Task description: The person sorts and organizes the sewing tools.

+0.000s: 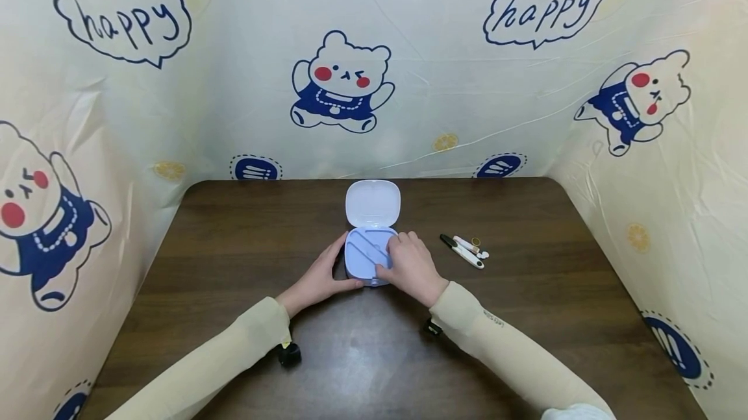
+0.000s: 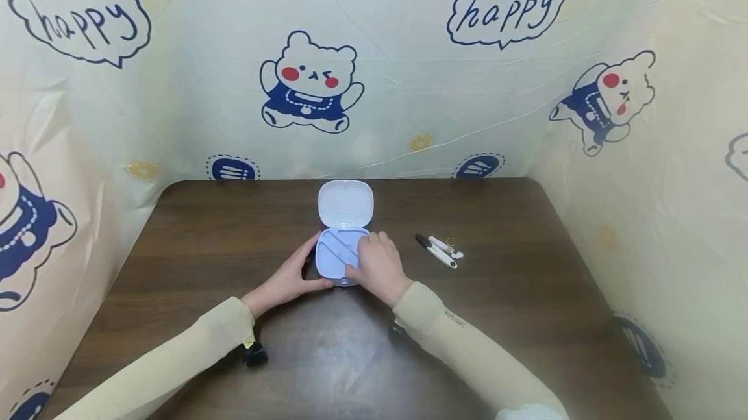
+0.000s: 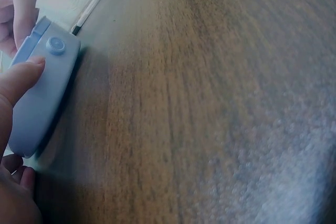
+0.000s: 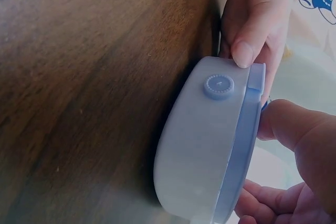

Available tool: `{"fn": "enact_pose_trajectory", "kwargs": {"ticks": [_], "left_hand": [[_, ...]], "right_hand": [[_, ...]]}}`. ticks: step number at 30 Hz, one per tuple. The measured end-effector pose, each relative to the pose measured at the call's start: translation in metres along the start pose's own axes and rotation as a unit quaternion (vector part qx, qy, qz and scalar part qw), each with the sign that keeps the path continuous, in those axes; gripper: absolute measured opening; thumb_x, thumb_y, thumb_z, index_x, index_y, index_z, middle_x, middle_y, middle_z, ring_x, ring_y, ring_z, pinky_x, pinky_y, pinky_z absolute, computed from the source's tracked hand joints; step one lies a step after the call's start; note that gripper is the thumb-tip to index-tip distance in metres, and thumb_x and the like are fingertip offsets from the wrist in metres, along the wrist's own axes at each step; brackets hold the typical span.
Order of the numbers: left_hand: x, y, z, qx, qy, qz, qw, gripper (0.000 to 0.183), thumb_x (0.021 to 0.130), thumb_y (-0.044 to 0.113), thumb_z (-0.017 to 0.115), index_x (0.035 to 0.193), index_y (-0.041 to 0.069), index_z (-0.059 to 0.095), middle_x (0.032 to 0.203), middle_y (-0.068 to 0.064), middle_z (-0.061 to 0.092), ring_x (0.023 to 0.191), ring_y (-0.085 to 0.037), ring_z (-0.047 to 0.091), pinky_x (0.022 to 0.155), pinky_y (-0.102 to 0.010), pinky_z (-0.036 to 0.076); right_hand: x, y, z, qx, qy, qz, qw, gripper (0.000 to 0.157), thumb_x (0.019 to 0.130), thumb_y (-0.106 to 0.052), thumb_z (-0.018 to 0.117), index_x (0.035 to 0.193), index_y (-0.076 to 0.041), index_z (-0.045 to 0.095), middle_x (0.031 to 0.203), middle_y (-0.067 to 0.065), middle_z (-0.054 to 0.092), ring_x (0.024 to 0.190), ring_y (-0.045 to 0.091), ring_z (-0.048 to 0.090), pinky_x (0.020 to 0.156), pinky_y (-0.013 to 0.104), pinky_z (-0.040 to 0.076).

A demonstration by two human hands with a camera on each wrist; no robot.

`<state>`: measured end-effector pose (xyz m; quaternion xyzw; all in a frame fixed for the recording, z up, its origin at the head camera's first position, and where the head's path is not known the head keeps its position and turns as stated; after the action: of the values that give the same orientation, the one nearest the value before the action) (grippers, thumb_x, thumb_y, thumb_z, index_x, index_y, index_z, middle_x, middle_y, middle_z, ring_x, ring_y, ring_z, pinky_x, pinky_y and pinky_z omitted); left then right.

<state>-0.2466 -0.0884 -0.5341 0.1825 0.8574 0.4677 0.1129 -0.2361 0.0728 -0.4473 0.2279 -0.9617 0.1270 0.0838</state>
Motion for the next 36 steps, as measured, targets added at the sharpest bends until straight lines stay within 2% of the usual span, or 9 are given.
{"fn": "enact_pose_trajectory", "kwargs": {"ticks": [14,36], "left_hand": [[0.0005,0.0001,-0.0006,0.003,0.001,0.004,1.0,0.114,0.085,0.039,0.088,0.168,0.012,0.016,0.171,-0.014,0.023,0.157,-0.035,0.022,0.123,-0.058,0.024],[-0.0013,0.0014,0.0001,0.006,-0.006,-0.01,0.9999,0.115,0.085,0.041,0.088,0.168,0.011,0.014,0.172,-0.014,0.02,0.157,-0.035,0.02,0.124,-0.058,0.023]], "right_hand": [[0.0006,0.0025,0.0009,-0.001,-0.013,0.01,1.0,0.038,0.083,-0.034,0.086,0.082,-0.005,0.061,0.075,0.003,0.05,0.074,0.023,0.047,0.065,0.035,0.041],[0.0028,0.005,0.0095,-0.004,-0.028,0.02,0.999,0.04,0.084,-0.036,0.086,0.084,-0.004,0.062,0.076,0.004,0.051,0.075,0.023,0.047,0.066,0.035,0.042]]}}
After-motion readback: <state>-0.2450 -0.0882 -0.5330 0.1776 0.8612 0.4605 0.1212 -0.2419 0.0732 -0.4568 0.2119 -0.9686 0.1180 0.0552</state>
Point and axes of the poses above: each hand's wrist, its own x-axis towards the middle knuckle, its own z-axis out of the palm, y = z × x, the point moved 9 cm from there along x, towards the middle knuckle
